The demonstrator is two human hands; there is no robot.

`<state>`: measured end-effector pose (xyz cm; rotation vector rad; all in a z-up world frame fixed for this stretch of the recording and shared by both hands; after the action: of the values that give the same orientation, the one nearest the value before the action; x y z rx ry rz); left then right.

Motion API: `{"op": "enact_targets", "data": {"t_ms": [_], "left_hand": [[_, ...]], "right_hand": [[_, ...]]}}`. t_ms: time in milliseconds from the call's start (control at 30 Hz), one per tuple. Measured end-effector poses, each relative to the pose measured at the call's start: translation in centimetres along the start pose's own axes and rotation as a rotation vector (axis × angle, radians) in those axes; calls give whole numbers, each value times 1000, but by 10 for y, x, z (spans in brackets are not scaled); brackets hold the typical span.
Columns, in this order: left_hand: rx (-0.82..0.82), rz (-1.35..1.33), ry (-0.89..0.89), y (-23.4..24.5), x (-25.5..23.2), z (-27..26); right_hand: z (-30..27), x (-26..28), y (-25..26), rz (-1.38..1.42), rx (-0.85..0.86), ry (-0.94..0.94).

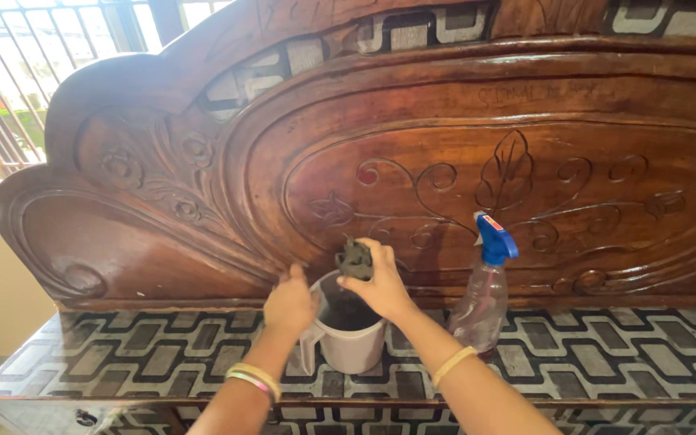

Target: The person sprays a liquid from a blue spray bottle onto a wooden headboard and wipes it with a green cloth. The person repeatedly sprays and wipes the surface, occasionally dipping the cloth into a white pitcher of water.

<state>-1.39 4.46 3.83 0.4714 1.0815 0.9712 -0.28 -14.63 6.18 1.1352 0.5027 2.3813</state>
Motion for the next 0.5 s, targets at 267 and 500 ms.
{"op": "enact_targets", "data": {"t_ms": [267,500], "left_hand": [[332,-154,178,-22,75,17],[210,196,-30,15,206,36]], "right_hand": [[9,-5,8,-25,71,58],[68,84,123,-280,-395,231]]}}
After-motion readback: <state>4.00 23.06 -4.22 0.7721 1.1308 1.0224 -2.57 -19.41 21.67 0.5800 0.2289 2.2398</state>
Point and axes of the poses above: each hand's wrist, its own z-axis towards the middle knuckle, its own y-axis out of the back of the hand, x = y × z, the point moved 4 cm from there along z, towards the middle knuckle, and after that the axes turned 8 degrees about -z, right-handed, at the moved point
